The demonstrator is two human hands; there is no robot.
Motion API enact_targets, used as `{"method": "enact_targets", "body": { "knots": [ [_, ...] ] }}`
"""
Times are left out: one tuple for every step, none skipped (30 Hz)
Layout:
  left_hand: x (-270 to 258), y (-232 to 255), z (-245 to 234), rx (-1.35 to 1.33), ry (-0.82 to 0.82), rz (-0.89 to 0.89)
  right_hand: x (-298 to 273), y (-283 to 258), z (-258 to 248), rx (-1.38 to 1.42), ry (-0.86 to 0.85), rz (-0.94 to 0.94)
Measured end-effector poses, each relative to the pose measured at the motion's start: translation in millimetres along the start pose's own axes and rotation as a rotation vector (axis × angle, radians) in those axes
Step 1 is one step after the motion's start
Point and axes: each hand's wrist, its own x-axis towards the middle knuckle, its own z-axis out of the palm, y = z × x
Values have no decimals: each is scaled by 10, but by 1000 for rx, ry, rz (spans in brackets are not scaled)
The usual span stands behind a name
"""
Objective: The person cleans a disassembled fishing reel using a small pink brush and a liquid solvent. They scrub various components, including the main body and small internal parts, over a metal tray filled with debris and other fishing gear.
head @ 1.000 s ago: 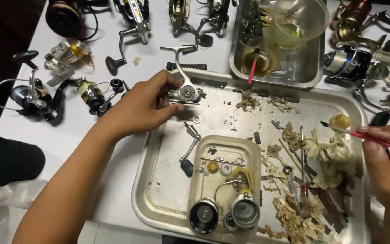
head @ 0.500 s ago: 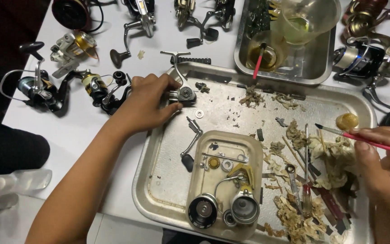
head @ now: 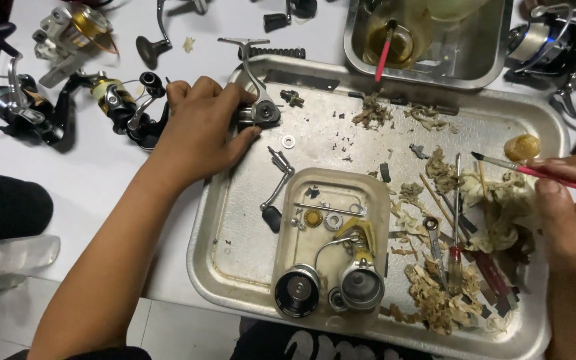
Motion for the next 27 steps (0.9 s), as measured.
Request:
{"method": "enact_targets", "body": {
  "knots": [
    [-3, -12, 24, -3, -5, -1, 5, 98, -21, -1, -3, 4],
    [-6, -23, 47, 35, 22, 15, 9, 195, -42, -18, -22, -51],
    [-9, -33, 70, 74, 51, 31, 17, 294, -66, -34, -41, -108],
    [-18, -32, 76, 71, 47, 30, 19, 37, -45, -36, -45, -104],
    [-19, -36, 76, 73, 55, 31, 30, -217, -18, -62, -59, 5],
    [-20, -39, 73, 75, 63, 33, 43, -473, 8, -88, -72, 115],
    [-22, -38, 74, 75, 62, 33, 31, -279, -16, -88, -73, 116],
    [-25, -37, 75, 83, 74, 36, 20, -86, -41, -76, -75, 52],
    [-30, -35, 75, 91, 86, 38, 5, 109, -65, -63, -77, -11],
    [-27, -34, 75, 91, 85, 38, 14, 56, -72, -63, -77, -11],
    [-28, -35, 77, 84, 94, 41, 24, 5, -77, -132, -90, -9],
    [-29, -37, 78, 78, 103, 44, 34, -48, -82, -201, -103, -8],
    [-29, -35, 75, 79, 103, 43, 17, 40, -89, -200, -104, -9],
    [-29, -33, 73, 79, 102, 39, 0, 129, -95, -164, -89, -26],
    [-31, -30, 73, 78, 101, 36, -21, 216, -104, -129, -75, -42],
    [-39, -24, 69, 79, 99, 34, -31, 269, -117, -128, -77, -41],
    [-42, -19, 66, 77, 106, 34, -40, 324, -133, -155, -85, 7],
    [-43, -12, 65, 76, 114, 35, -48, 380, -148, -181, -92, 55],
    [-52, 4, 46, 74, 111, 36, -42, 493, -161, -182, -93, 58],
    [-60, 19, 29, 83, 110, 38, -35, 607, -173, -109, -117, 27],
    [-66, 32, 11, 92, 109, 40, -26, 723, -182, -35, -141, -3],
    [-82, 44, -5, 91, 106, 41, -22, 976, -221, -36, -141, 0],
    [-109, 55, -24, 129, 133, 71, -19, 1231, -251, -105, -128, 91],
    [-137, 64, -42, 166, 161, 102, -19, 1486, -278, -174, -114, 182],
    [-164, 120, -81, 166, 156, 98, -64, 1366, -269, -172, -119, 185],
    [-190, 176, -118, 207, 193, 119, -107, 1246, -260, -113, -127, 60],
    [-207, 232, -155, 248, 232, 141, -149, 1125, -256, -54, -131, -63]
  ]
}}
